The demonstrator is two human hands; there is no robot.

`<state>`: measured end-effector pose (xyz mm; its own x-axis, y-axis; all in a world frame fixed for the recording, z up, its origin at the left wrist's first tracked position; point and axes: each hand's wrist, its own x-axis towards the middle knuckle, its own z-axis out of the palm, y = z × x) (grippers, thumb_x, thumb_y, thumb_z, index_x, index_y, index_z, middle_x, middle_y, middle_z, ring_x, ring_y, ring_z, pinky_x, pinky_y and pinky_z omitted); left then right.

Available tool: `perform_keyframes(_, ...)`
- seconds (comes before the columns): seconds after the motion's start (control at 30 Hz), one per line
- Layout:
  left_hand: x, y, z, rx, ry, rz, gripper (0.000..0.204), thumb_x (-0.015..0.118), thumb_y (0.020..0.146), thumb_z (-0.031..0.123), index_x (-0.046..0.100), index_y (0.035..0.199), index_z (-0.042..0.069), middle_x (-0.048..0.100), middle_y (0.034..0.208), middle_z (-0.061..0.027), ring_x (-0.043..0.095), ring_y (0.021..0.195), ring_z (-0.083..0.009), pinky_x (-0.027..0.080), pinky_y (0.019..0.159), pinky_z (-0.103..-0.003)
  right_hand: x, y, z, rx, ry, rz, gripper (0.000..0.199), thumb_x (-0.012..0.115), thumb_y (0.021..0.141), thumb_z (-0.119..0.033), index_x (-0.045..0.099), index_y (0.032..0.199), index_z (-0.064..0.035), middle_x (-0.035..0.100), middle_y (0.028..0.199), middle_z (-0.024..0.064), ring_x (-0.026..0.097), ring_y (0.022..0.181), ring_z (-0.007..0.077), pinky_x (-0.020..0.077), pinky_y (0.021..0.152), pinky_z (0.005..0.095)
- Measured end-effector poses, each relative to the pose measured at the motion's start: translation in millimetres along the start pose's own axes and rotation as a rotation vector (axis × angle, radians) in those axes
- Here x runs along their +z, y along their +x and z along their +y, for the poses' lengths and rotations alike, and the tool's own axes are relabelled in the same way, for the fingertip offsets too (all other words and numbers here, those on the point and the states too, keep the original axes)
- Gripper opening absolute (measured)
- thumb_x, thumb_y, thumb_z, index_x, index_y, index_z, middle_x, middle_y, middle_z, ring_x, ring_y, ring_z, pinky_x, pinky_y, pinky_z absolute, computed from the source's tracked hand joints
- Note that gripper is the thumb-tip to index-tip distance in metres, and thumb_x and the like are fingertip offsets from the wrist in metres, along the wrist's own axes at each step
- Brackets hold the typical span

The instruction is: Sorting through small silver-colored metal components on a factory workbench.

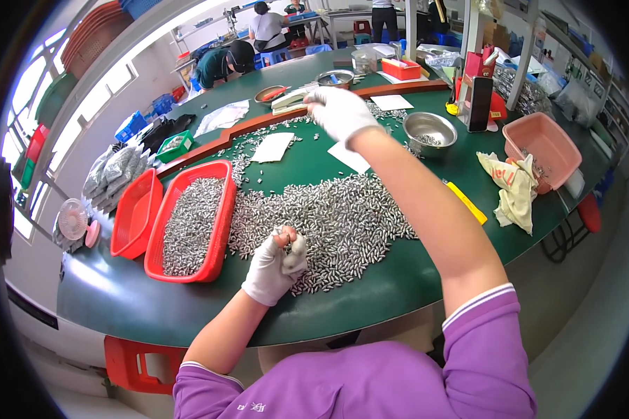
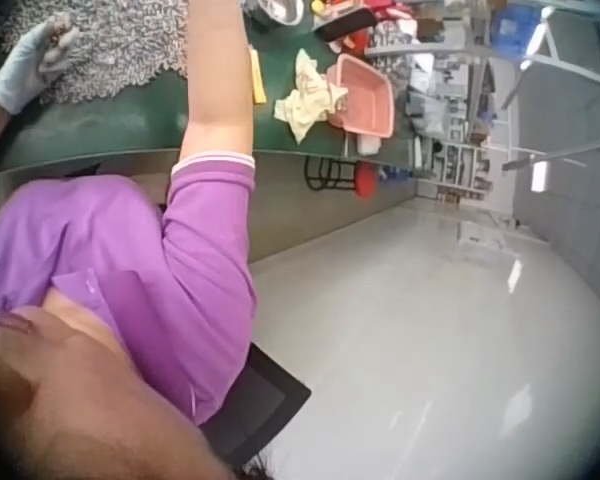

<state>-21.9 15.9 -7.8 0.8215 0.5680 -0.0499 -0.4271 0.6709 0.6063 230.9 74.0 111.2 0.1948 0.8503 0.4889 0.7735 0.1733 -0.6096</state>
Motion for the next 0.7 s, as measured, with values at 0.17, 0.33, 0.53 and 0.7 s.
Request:
perform_keyframes(0.17,-6,-3,5,0.029,-0.014,0.034,0.012,0.059,0.091,0.021,0.050,0.090,0.014,0.053,0.079,-0.0025,0.037,0.055,-0.0080,0.030,0.050,-0.021,14,-8,-15,0.078,0.161,-0.097,0.026,0.062,0.086,-0.030,0.069,0.096,-0.0061,0.068,0.096,0.0131,0.065,0.088,0.0238,0.0489,0.080,0.0354)
perform_keyframes(0.33,-2,-3,0,0.046,0.032,-0.011,0.015,0.061,0.089,0.018,0.047,0.092,0.014,0.051,0.078,-0.0022,0.038,0.057,-0.0078,0.029,0.050,-0.021,44,-112,-24,0.121,0.457,-0.291,0.015,0.068,0.084,-0.006,0.068,0.099,-0.0031,0.069,0.091,0.0038,0.063,0.085,0.0084,0.0509,0.078,0.0240)
perform_keyframes(0.53,-1,-1,2,0.075,0.033,-0.034,0.018,0.065,0.087,0.022,0.050,0.091,0.013,0.045,0.072,-0.0008,0.033,0.055,-0.0082,0.029,0.051,-0.022,48,-149,-17,0.093,0.523,-0.187,0.015,0.066,0.085,-0.005,0.067,0.100,-0.0016,0.068,0.090,0.0068,0.064,0.082,0.0100,0.0526,0.074,0.0245)
perform_keyframes(0.7,1,-2,2,0.050,0.068,-0.018,0.018,0.065,0.087,0.021,0.049,0.093,0.013,0.045,0.072,-0.0012,0.034,0.055,-0.0093,0.030,0.051,-0.023,49,-157,-18,0.122,0.628,-0.177,0.016,0.068,0.083,-0.003,0.066,0.099,-0.0005,0.068,0.088,0.0061,0.063,0.080,0.0091,0.0524,0.073,0.0235)
